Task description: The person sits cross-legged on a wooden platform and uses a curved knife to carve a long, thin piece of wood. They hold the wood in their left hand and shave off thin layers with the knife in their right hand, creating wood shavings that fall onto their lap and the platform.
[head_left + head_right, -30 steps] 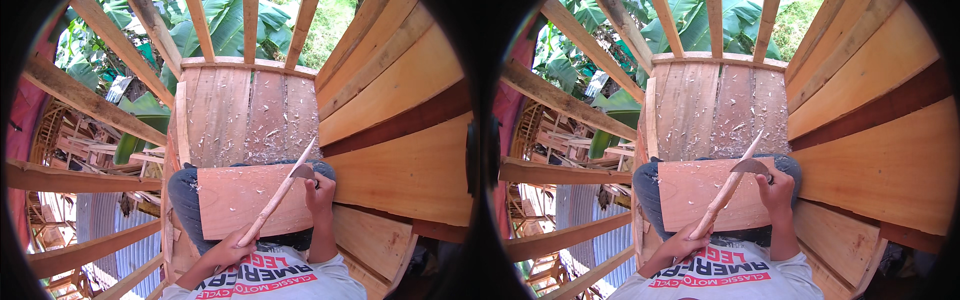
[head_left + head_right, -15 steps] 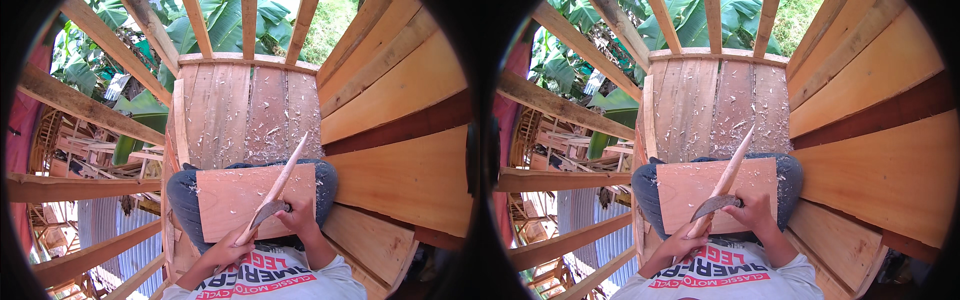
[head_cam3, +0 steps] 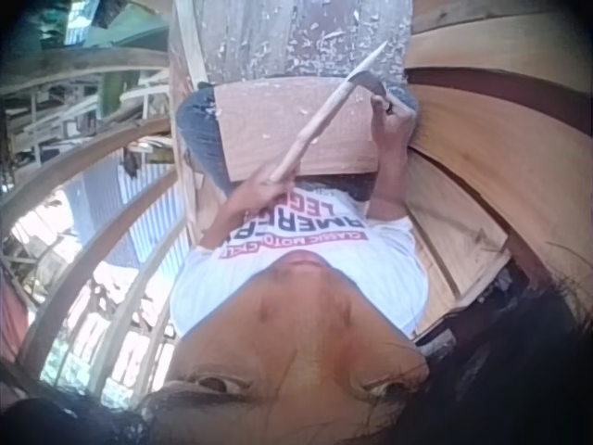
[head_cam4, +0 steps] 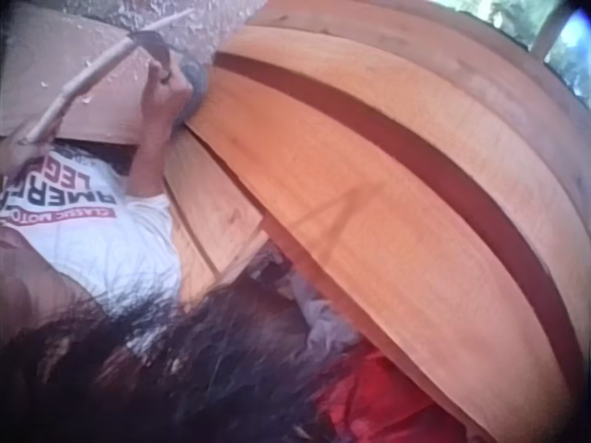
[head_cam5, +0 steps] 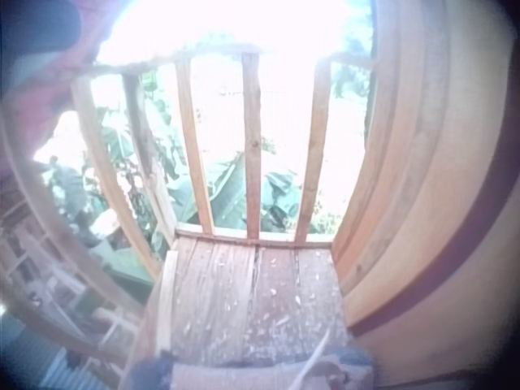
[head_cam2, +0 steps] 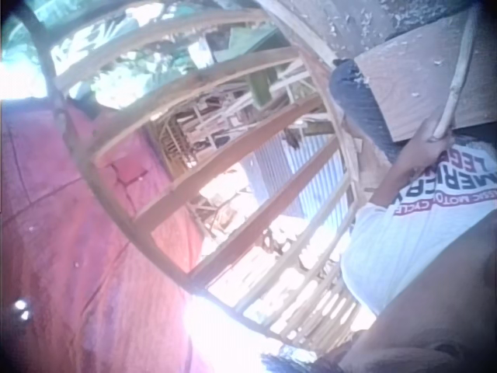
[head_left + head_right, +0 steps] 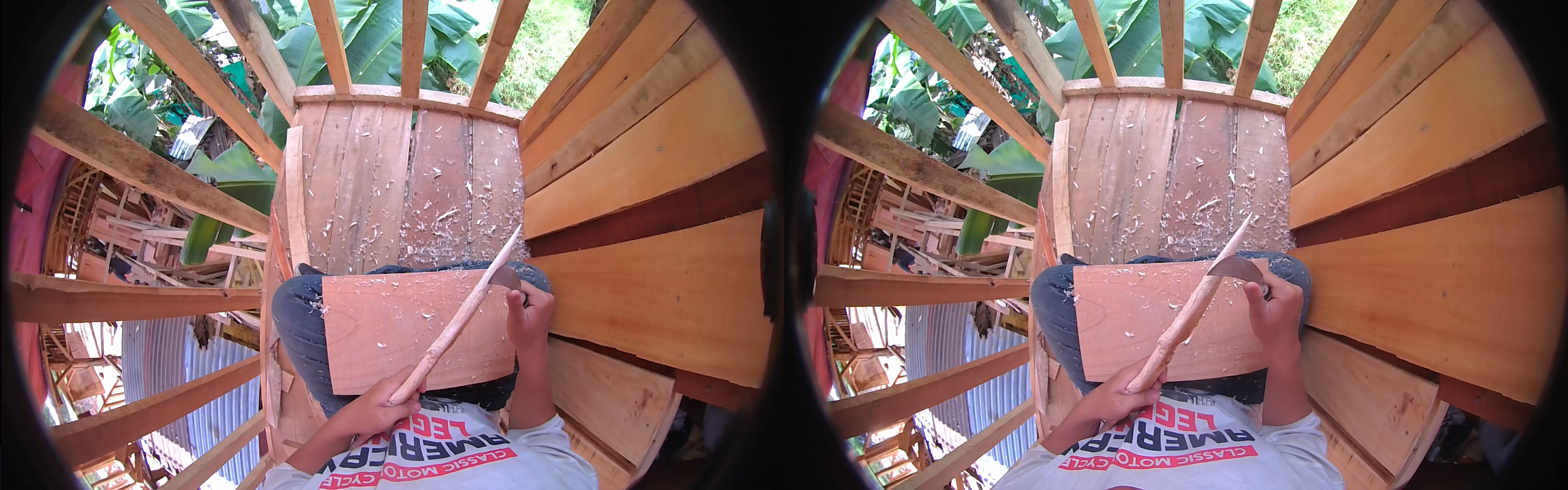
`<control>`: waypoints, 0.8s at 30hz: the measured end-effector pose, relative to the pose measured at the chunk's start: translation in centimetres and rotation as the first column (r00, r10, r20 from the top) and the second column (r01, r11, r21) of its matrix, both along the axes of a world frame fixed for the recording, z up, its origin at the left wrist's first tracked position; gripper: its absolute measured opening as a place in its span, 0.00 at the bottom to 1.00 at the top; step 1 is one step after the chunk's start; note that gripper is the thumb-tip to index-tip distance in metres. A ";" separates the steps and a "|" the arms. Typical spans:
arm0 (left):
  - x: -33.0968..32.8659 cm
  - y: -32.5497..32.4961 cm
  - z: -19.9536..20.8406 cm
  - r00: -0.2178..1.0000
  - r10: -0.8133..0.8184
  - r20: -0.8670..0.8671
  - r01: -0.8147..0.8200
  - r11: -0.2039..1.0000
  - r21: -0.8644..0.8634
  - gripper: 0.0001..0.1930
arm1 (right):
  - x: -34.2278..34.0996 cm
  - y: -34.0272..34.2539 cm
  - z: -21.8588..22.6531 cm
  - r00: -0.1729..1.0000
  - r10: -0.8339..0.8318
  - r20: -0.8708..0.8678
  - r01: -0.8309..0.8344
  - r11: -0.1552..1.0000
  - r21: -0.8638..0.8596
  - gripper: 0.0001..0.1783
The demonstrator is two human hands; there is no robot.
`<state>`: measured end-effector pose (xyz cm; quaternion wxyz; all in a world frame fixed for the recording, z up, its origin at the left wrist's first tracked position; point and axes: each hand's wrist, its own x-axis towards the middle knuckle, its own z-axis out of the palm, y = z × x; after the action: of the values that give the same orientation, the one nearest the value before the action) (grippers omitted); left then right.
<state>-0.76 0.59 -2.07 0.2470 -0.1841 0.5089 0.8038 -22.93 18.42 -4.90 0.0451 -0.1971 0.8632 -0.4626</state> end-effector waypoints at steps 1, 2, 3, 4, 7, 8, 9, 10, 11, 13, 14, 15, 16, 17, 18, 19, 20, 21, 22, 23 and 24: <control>0.0 0.0 0.1 1.000 0.009 -0.005 -0.009 1.000 0.000 0.14 | 0.2 0.1 0.2 0.999 0.032 -0.004 -0.032 0.999 -0.003 0.35; 0.0 0.0 0.1 1.000 0.006 0.007 -0.006 1.000 0.002 0.13 | 0.6 0.2 0.5 0.998 0.065 -0.009 -0.065 0.998 -0.006 0.35; 0.1 0.0 0.0 1.000 0.002 0.017 -0.002 1.000 0.003 0.13 | 1.1 0.3 0.8 0.995 0.096 -0.014 -0.096 0.995 -0.009 0.34; -0.1 0.0 0.0 1.000 -0.007 0.029 0.007 1.000 0.010 0.12 | 2.1 0.2 0.9 0.983 0.176 -0.049 -0.177 0.984 -0.017 0.36; -0.1 0.5 0.0 0.999 0.048 -0.010 -0.048 0.999 0.005 0.12 | 5.0 -1.0 1.0 0.932 0.336 -0.137 -0.342 0.939 -0.027 0.39; 0.1 0.7 -0.3 0.997 0.054 -0.047 -0.055 0.998 -0.020 0.12 | 5.4 -1.3 0.8 0.926 0.342 -0.157 -0.350 0.936 -0.027 0.39; 0.3 0.6 -0.7 0.994 0.064 -0.084 -0.068 0.996 -0.050 0.12 | 5.7 -1.6 0.6 0.919 0.353 -0.178 -0.364 0.931 -0.031 0.38; 0.5 0.6 -0.9 0.990 0.072 -0.121 -0.082 0.993 -0.080 0.12 | 5.5 -1.5 0.5 0.945 0.305 -0.116 -0.311 0.949 -0.044 0.36; 0.7 0.6 -0.8 0.995 0.054 -0.086 -0.060 0.996 -0.072 0.12 | 5.0 -1.2 0.4 0.965 0.255 -0.052 -0.258 0.965 -0.053 0.33; 0.8 0.5 -0.1 1.000 0.020 -0.018 -0.021 0.998 -0.056 0.12 | 3.6 -0.2 0.0 0.983 0.181 -0.019 -0.182 0.983 -0.012 0.30; 0.8 0.3 0.2 1.000 0.026 0.008 -0.026 0.999 -0.034 0.13 | 3.2 -0.1 -0.1 0.987 0.163 -0.007 -0.163 0.987 -0.015 0.30; 0.7 0.3 0.5 0.999 0.029 0.033 -0.029 1.000 -0.007 0.14 | 2.9 0.1 0.1 0.990 0.142 0.005 -0.142 0.990 -0.013 0.30; 0.6 0.4 0.6 0.998 0.033 0.058 -0.034 0.999 0.020 0.15 | 2.7 0.2 0.2 0.992 0.122 0.016 -0.121 0.993 -0.010 0.30; 0.6 0.3 0.6 0.999 0.029 0.039 -0.030 0.999 0.015 0.14 | 2.8 0.2 0.3 0.991 0.134 0.014 -0.134 0.991 -0.006 0.30; 0.6 0.3 0.3 0.999 0.026 0.022 -0.026 1.000 0.012 0.13 | 3.0 0.3 0.3 0.989 0.147 0.014 -0.147 0.989 0.001 0.30; 0.6 0.4 0.2 1.000 0.023 0.005 -0.023 1.000 0.010 0.13 | 3.2 0.3 0.4 0.987 0.161 0.014 -0.161 0.987 0.007 0.30; 0.5 0.5 0.3 1.000 0.029 0.012 -0.029 1.000 0.013 0.14 | 3.6 0.2 0.5 0.979 0.203 0.003 -0.203 0.979 -0.007 0.30; 0.4 0.5 0.4 0.999 0.031 0.024 -0.032 0.999 0.016 0.15 | 4.3 0.0 0.7 0.970 0.243 -0.005 -0.243 0.970 -0.022 0.30; 0.3 0.5 0.5 0.999 0.034 0.035 -0.034 0.999 0.019 0.15 | 5.0 -0.2 0.8 0.960 0.281 -0.014 -0.282 0.959 -0.037 0.29; 0.4 0.5 0.1 0.999 0.032 -0.013 -0.032 0.999 0.003 0.16 | 5.6 -0.4 0.7 0.952 0.304 -0.033 -0.305 0.952 -0.030 0.30; 0.6 0.5 -0.5 0.998 0.031 -0.060 -0.032 0.999 -0.017 0.17 | 5.9 -0.6 0.7 0.950 0.311 -0.019 -0.312 0.949 -0.047 0.32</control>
<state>-0.17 1.09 -2.54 0.2173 -0.1704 0.5201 0.8082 -16.99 17.78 -4.24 0.1077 -0.3346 0.8098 -0.4698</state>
